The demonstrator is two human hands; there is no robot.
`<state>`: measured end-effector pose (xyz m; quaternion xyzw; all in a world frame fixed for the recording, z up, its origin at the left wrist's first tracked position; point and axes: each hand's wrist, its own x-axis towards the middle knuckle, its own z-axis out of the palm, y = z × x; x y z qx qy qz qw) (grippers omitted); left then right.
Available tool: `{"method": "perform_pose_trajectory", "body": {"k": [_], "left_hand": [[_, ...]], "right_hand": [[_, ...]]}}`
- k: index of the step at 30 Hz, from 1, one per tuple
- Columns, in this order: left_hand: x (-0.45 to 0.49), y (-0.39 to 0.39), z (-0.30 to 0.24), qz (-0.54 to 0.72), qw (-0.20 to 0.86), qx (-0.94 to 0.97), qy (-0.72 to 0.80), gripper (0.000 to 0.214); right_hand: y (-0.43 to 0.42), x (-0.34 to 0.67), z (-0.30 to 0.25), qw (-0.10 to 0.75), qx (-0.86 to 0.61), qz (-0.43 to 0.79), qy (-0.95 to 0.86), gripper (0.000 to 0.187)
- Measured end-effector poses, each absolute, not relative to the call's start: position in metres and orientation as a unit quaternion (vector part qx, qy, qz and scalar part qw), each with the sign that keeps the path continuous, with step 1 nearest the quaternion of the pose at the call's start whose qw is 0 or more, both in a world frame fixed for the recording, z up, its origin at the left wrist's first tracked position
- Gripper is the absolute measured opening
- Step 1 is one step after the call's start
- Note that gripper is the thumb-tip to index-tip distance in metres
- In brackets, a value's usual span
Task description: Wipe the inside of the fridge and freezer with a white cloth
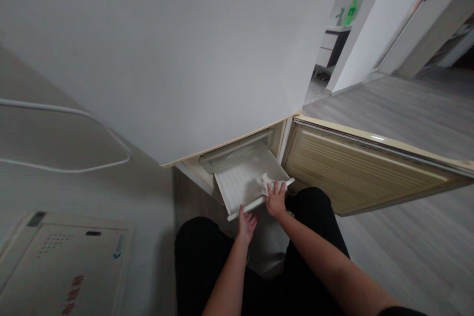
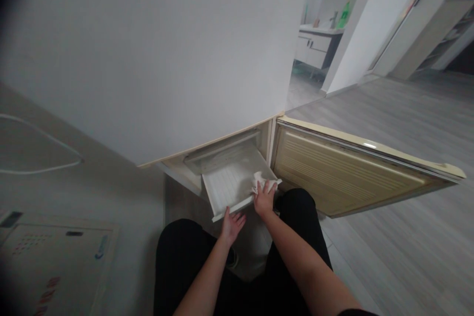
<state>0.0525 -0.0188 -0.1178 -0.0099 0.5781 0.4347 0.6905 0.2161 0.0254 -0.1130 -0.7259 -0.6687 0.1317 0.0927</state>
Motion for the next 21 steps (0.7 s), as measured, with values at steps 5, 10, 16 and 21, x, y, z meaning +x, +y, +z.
{"method": "perform_pose_trajectory", "body": {"k": [5, 10, 16, 21], "left_hand": [[0.061, -0.013, -0.110, 0.481, 0.696, 0.043, 0.531, 0.063], [0.061, 0.003, -0.093, 0.551, 0.645, 0.097, 0.521, 0.069], [0.063, 0.050, -0.074, 0.564, 0.637, 0.079, 0.519, 0.064], [0.078, 0.108, -0.059, 0.563, 0.617, 0.120, 0.537, 0.064]], "right_hand": [[-0.013, 0.162, -0.098, 0.122, -0.605, 0.306, -0.725, 0.058], [-0.037, 0.155, -0.075, 0.340, -0.515, 0.484, -0.620, 0.052], [-0.038, 0.204, -0.060, 0.510, -0.553, 0.486, -0.444, 0.065], [-0.013, 0.199, -0.076, 0.487, -0.575, 0.500, -0.426, 0.076]]}}
